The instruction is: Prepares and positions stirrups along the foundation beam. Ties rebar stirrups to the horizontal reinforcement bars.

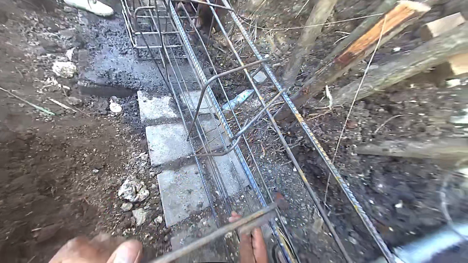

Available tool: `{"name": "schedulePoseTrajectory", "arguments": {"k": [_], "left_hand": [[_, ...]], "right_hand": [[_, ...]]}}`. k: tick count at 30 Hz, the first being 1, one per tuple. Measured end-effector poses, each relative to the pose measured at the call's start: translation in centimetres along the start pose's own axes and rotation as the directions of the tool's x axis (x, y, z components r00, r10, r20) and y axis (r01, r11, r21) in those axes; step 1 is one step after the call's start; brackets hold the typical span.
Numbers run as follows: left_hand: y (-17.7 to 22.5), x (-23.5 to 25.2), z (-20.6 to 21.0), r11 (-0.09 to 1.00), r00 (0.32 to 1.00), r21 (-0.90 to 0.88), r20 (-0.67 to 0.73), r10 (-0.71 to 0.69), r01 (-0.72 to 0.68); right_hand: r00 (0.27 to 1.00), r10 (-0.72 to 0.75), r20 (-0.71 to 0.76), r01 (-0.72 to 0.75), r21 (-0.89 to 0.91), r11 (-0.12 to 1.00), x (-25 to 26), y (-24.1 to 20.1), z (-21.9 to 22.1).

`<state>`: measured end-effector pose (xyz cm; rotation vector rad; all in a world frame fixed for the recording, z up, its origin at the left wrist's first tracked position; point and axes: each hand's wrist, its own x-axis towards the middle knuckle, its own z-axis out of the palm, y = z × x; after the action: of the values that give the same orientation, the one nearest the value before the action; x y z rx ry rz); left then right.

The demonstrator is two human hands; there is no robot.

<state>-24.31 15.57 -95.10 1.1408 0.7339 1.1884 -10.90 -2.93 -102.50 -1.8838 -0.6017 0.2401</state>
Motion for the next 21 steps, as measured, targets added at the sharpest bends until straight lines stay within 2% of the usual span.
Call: {"name": "schedulePoseTrajectory", "arguments": {"k": [4,21], "left_hand": [[0.0,0.0,-0.2,1.0,0.999,0.024,-0.03,-0.015,0.016],[-0.4,0.3,0.3,0.999,0.995,0.041,-0.099,0.034,-0.03]], "right_hand": [[0.998,-0.033,0.052,0.035,-0.032,0.999,0.6,0.3,-0.3],[0.998,-0.042,0.055,0.044,-0.032,0.999,1.4,0.6,-0.2]]}}
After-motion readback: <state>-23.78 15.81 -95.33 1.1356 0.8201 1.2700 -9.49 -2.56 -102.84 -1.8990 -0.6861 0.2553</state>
